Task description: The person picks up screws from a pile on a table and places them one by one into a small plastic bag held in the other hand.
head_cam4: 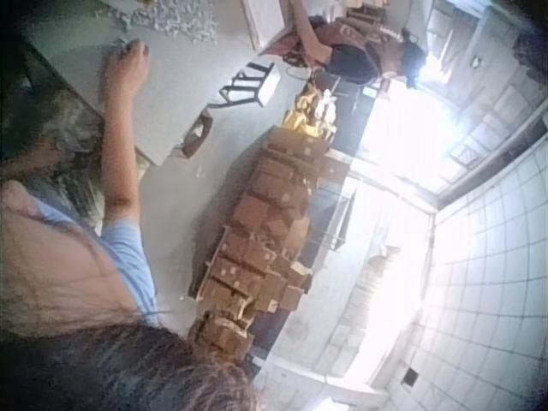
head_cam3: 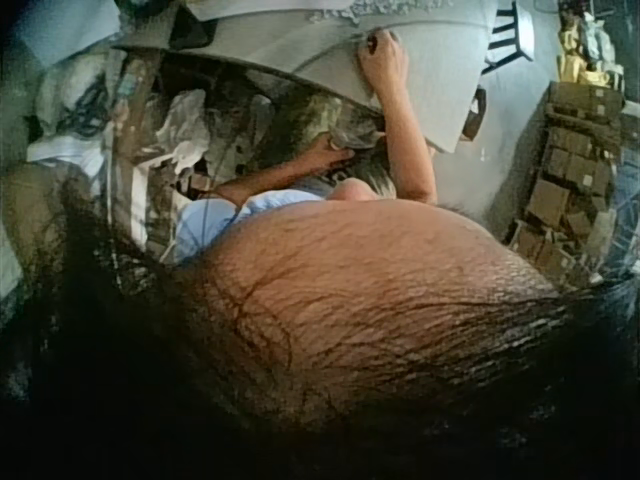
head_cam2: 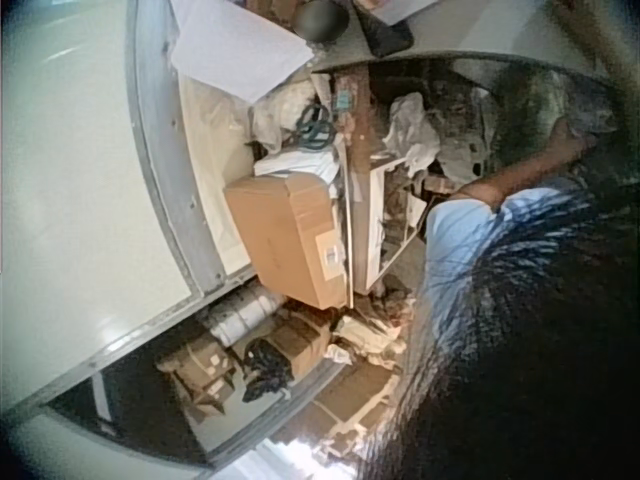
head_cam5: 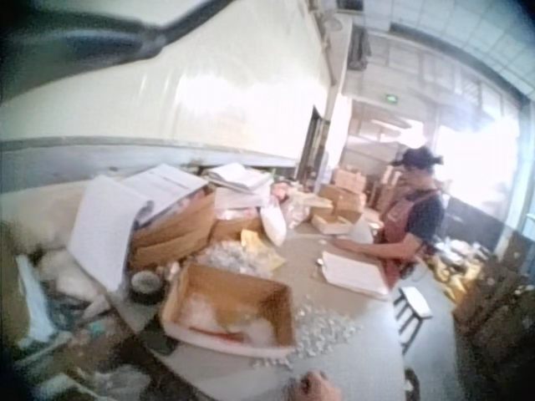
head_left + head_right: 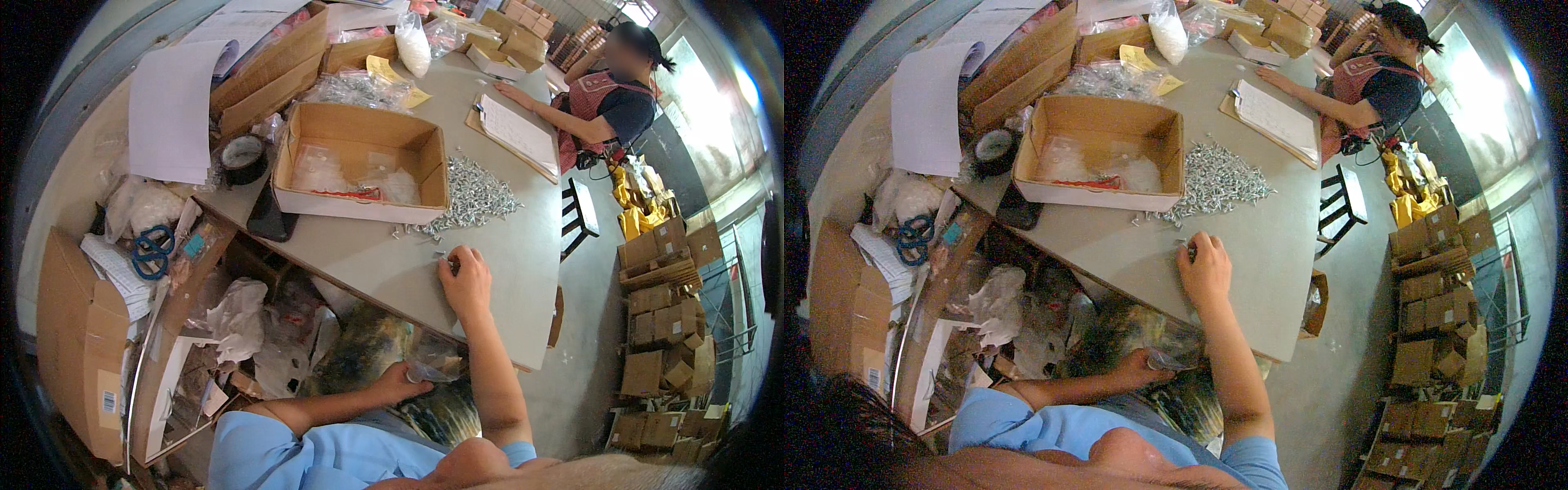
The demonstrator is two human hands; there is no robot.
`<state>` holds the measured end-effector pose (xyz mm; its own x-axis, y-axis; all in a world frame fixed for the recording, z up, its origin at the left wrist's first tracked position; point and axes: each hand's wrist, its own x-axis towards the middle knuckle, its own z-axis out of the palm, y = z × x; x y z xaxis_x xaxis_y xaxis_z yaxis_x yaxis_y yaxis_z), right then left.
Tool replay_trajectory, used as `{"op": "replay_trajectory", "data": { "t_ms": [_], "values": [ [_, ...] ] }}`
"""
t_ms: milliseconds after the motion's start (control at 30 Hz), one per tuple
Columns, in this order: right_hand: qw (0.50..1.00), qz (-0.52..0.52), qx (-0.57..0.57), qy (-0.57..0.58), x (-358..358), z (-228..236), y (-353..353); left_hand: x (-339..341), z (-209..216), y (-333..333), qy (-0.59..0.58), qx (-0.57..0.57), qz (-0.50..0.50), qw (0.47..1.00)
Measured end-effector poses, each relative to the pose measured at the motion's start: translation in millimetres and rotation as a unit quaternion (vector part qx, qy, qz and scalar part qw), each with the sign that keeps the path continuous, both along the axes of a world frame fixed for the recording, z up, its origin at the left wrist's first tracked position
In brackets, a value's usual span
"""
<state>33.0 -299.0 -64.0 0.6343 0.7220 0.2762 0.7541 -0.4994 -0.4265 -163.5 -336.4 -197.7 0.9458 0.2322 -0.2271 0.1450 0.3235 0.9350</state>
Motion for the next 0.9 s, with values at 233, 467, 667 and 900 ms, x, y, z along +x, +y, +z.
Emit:
{"op": "replay_trajectory", "data": {
  "t_ms": [233, 467, 667, 900],
  "values": [
    [0.949, 0.2, -0.186, 0.157, -11.1, 41.6, -34.6, -7.7, 2.5, 4.3, -0.029, -0.049, 0.005, 0.998],
    [0.995, 0.077, 0.044, 0.039, 17.3, 6.9, 16.9, -3.4, 10.1, 6.0, 0.004, -0.037, -0.035, 0.999],
    [0.994, 0.106, 0.007, -0.002, 23.6, -9.4, 37.7, -2.8, 4.5, 4.5, 0.005, 0.004, -0.03, 1.0],
    [0.978, 0.175, -0.106, 0.041, 0.4, 13.2, -11.2, -1.7, 0.6, 3.4, -0.02, -0.019, -0.026, 0.999]
  ]
}}
